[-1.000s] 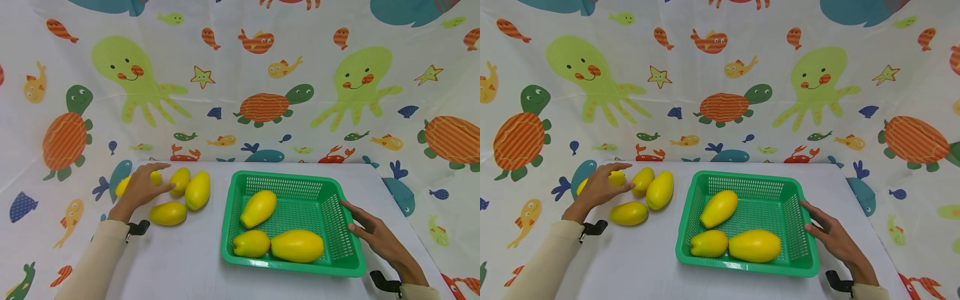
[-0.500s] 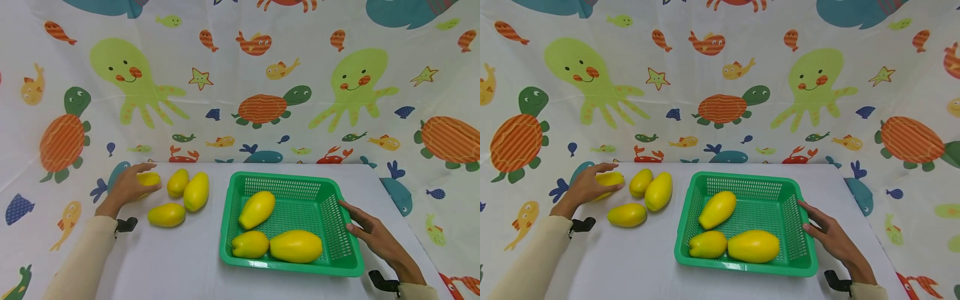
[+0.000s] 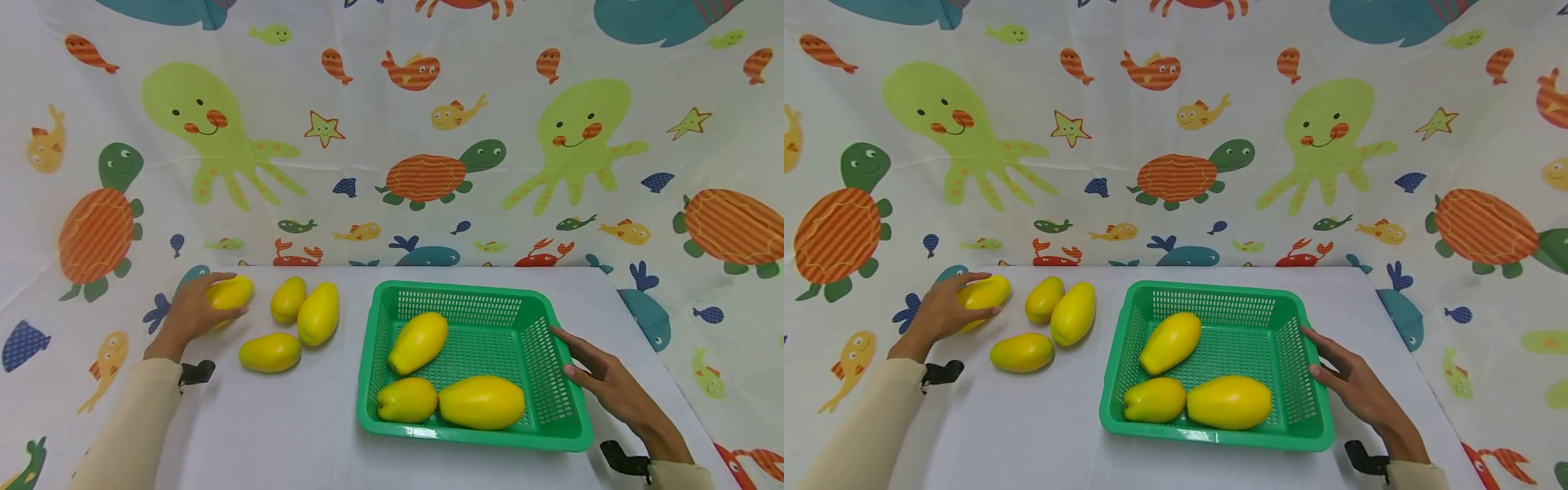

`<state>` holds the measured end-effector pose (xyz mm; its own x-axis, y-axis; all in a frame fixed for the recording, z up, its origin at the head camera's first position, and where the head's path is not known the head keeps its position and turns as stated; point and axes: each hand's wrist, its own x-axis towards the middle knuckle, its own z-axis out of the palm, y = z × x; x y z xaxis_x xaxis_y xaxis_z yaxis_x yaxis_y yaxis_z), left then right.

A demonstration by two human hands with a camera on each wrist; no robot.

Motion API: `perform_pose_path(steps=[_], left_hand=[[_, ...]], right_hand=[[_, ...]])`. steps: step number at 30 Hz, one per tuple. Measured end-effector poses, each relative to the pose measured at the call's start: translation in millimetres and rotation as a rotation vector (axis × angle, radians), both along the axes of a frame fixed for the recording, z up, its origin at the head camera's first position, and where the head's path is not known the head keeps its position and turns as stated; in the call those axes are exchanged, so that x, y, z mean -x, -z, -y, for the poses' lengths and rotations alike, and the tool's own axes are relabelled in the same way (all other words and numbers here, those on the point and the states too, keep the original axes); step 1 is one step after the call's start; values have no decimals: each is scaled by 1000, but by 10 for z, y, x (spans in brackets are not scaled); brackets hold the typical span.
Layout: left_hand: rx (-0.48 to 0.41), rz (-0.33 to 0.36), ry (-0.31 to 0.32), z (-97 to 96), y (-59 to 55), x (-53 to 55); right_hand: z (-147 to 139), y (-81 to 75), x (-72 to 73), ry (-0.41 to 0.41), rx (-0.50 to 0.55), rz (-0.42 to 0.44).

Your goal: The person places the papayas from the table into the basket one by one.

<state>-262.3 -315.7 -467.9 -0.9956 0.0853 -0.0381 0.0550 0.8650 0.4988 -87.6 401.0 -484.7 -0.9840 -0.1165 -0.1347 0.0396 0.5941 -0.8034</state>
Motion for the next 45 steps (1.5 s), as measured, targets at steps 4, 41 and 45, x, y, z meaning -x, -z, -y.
perform_pose_path(steps=[4,41,45], left_hand=[[-7,-14,-21,57,80,-19],[-155,-117,66,-388,-312,-245],[-162,-125,90,-531,-420,-290]], right_hand=[[-3,8,1,-4,-2,-8],[-3,23,-8,-1,0,-23],[-3,32,-7,1,0,-17]])
